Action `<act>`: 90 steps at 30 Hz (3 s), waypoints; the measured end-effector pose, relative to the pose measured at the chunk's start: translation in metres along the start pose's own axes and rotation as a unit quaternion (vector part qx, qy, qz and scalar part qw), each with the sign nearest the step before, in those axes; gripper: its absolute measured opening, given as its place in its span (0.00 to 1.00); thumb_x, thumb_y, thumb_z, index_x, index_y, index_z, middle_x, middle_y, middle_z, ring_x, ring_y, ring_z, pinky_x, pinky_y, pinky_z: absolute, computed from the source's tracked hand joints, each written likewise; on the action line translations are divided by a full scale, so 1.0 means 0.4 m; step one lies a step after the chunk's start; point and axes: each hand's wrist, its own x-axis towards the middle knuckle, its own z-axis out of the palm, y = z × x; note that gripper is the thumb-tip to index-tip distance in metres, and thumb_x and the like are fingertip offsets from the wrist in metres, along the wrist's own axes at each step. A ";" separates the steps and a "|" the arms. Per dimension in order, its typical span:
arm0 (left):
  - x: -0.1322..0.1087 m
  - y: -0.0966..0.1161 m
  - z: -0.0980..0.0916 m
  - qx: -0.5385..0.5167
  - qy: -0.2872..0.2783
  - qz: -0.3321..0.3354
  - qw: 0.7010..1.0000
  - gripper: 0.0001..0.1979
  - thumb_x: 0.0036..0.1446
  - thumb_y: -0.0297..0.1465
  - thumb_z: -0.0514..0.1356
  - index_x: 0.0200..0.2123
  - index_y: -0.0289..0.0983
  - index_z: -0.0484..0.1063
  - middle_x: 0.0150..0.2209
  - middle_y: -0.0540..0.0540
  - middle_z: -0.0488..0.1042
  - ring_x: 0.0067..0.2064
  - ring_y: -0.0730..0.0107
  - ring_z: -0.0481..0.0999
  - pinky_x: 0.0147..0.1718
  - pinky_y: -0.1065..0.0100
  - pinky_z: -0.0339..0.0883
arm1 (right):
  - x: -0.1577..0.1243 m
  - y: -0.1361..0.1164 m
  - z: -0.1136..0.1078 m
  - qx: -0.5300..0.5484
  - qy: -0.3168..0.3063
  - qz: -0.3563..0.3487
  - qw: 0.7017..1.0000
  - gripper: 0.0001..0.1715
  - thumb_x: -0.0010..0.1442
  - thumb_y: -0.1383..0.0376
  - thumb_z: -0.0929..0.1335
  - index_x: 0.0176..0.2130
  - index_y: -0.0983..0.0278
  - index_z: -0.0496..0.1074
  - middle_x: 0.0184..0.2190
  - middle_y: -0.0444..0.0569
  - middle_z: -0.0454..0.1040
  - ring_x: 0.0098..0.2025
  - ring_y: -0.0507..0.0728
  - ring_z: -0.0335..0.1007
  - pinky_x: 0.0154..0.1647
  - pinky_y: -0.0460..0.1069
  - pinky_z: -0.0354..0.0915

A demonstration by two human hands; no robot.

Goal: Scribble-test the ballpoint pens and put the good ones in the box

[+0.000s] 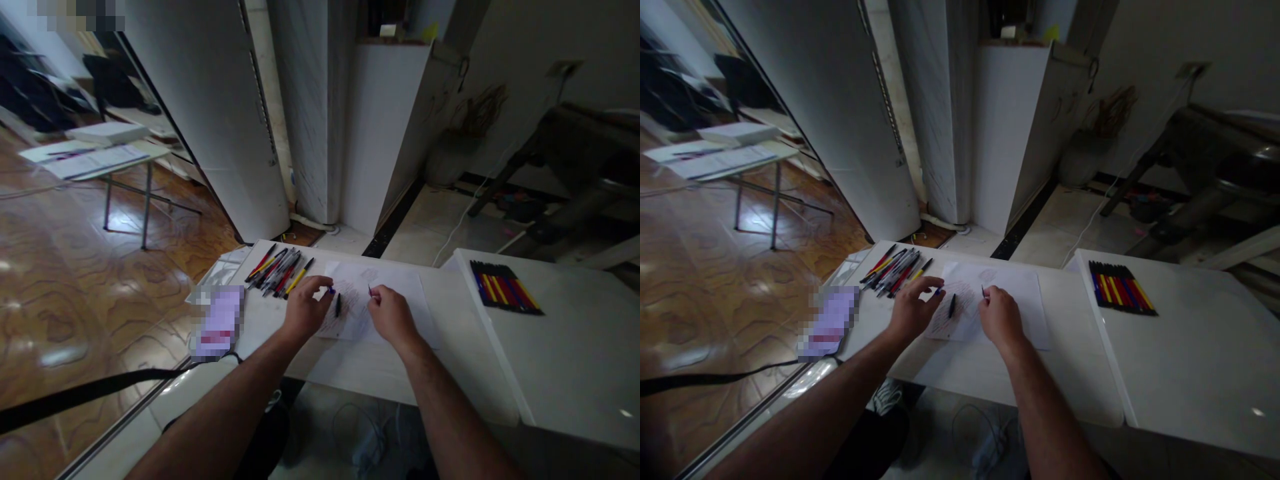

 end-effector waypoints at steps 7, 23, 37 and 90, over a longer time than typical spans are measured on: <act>0.000 -0.003 -0.003 0.000 0.000 0.016 1.000 0.08 0.53 0.25 0.61 0.37 0.40 0.75 0.37 0.48 0.79 0.37 0.67 0.77 0.38 0.65 0.72 | 0.010 0.009 -0.018 0.069 0.010 0.031 0.997 0.09 0.55 0.70 0.64 0.35 0.64 0.75 0.32 0.49 0.78 0.34 0.54 0.73 0.36 0.46 0.62; 0.000 0.009 -0.006 -0.019 0.020 0.003 1.000 0.07 0.53 0.27 0.63 0.37 0.40 0.75 0.36 0.48 0.79 0.34 0.69 0.76 0.36 0.66 0.73 | 0.007 0.013 -0.007 0.089 0.009 0.020 0.996 0.09 0.54 0.70 0.64 0.33 0.63 0.73 0.30 0.48 0.78 0.32 0.54 0.72 0.34 0.45 0.62; 0.002 0.006 -0.008 -0.007 -0.011 0.036 0.999 0.04 0.54 0.25 0.61 0.34 0.38 0.74 0.35 0.46 0.77 0.40 0.64 0.75 0.41 0.63 0.69 | 0.013 0.013 -0.030 0.501 -0.017 0.085 0.861 0.11 0.51 0.59 0.70 0.29 0.63 0.68 0.16 0.37 0.62 0.18 0.48 0.55 0.17 0.43 0.48; -0.002 0.005 0.004 -0.017 -0.073 0.069 0.995 0.09 0.55 0.26 0.62 0.39 0.38 0.79 0.34 0.44 0.76 0.39 0.65 0.73 0.40 0.62 0.68 | -0.001 -0.017 -0.012 0.600 -0.001 0.060 0.797 0.18 0.45 0.59 0.76 0.35 0.65 0.73 0.24 0.44 0.74 0.21 0.47 0.61 0.16 0.42 0.52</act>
